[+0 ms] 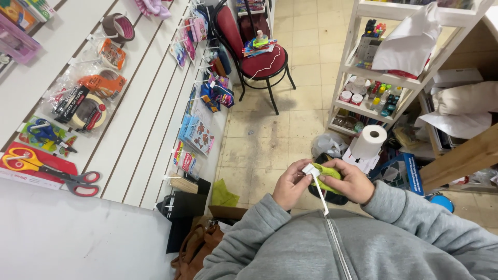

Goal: The person wipes a white plastic hook with a green cloth, then cleans a roll of brown tape and hangs it on a wall display. They continue wiping the hook and later clean a pair of red plush gloves and a pair of pink plush gloves hanging on the wall.

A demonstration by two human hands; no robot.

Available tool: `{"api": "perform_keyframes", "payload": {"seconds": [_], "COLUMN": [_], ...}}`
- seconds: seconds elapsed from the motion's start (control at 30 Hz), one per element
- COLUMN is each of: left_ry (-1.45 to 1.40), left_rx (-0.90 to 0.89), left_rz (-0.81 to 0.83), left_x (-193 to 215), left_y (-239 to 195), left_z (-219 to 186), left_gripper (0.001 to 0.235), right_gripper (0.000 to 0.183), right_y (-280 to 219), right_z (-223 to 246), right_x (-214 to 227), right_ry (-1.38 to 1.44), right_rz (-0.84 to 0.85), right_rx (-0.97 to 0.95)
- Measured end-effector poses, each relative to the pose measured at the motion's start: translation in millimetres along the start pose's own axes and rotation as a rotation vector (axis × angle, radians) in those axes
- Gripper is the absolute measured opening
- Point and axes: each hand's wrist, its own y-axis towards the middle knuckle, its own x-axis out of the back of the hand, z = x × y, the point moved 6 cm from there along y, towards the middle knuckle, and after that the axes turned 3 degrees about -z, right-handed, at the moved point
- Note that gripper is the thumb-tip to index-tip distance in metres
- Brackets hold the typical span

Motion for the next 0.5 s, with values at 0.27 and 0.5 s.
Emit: {"api": "perform_keyframes", "payload": {"seconds": [0.27,0.5], "left_ry": [0.001,0.13], "left_rx": [-0.065,0.107], "left_rz": [-0.129,-0.036], "left_x": [16,-1], "left_y": [0,-2], "left_z": [3,-9], "left_gripper": [0.043,0.055], "right_gripper": [0.042,0.059], "right_y": [1,-2], "right_z": [-7,-14], "right_x": [3,5], "right_ry": [0.178,0.234], "right_rz": [-0.024,-0.044], "right_rx": [-0.017,-0.008]}}
